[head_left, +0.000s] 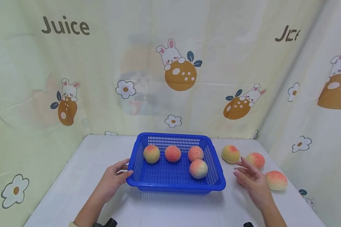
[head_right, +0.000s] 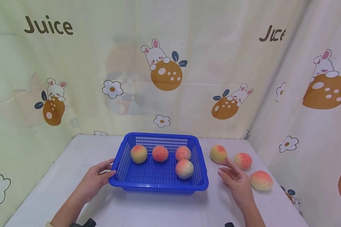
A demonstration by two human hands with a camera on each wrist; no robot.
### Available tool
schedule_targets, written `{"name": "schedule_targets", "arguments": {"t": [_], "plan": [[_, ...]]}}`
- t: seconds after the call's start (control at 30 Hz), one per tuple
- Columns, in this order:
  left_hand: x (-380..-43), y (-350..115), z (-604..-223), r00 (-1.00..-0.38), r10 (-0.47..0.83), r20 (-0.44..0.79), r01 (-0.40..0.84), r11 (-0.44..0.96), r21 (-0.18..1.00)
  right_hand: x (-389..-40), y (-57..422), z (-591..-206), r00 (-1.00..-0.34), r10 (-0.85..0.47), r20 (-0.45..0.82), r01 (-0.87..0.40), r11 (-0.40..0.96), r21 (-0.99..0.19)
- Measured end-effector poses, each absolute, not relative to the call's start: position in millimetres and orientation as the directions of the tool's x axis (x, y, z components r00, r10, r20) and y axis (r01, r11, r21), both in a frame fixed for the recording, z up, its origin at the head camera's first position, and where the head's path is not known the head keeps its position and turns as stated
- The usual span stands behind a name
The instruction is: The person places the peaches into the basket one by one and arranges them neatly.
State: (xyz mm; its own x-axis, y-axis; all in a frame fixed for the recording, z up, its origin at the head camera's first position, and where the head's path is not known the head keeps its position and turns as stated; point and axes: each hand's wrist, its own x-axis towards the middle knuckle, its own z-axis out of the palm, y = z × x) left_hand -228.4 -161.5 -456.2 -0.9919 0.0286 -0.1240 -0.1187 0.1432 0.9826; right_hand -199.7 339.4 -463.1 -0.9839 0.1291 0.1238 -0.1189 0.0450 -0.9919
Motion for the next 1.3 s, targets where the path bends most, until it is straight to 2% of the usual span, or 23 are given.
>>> {"name": "schedule_targets", "arguments": {"t": [0.1,0.33,0.73,0.93,1.13,1.3], "plan": [[-230,-162,-457,-0.991,0.034,-0.133,-0.129,0.104,0.986,-200,341,-463,-0.976,0.165,0.141,-0.131,0.071,-0.989],[-232,-164,-454,-0.987,0.052,-0.153,-0.152,0.028,0.988,-199,350,-470,-0.935,0.208,0.287,-0.262,0.137,-0.955],[-232,-164,-454,-0.985,0.042,-0.167,-0.167,0.019,0.986,-193,362,-469,-0.900,0.317,0.301,-0.295,0.067,-0.953],[-231,-164,-453,-0.983,0.038,-0.177,-0.177,0.014,0.984,-194,364,-469,-0.884,0.394,0.252,-0.222,0.122,-0.967],[-231,-164,-453,-0.982,0.042,-0.184,-0.184,-0.006,0.983,-198,369,-472,-0.866,0.448,0.224,-0.098,0.287,-0.953],[-231,-165,-453,-0.982,0.044,-0.183,-0.183,-0.009,0.983,-202,372,-478,-0.866,0.438,0.242,-0.039,0.424,-0.905]]}}
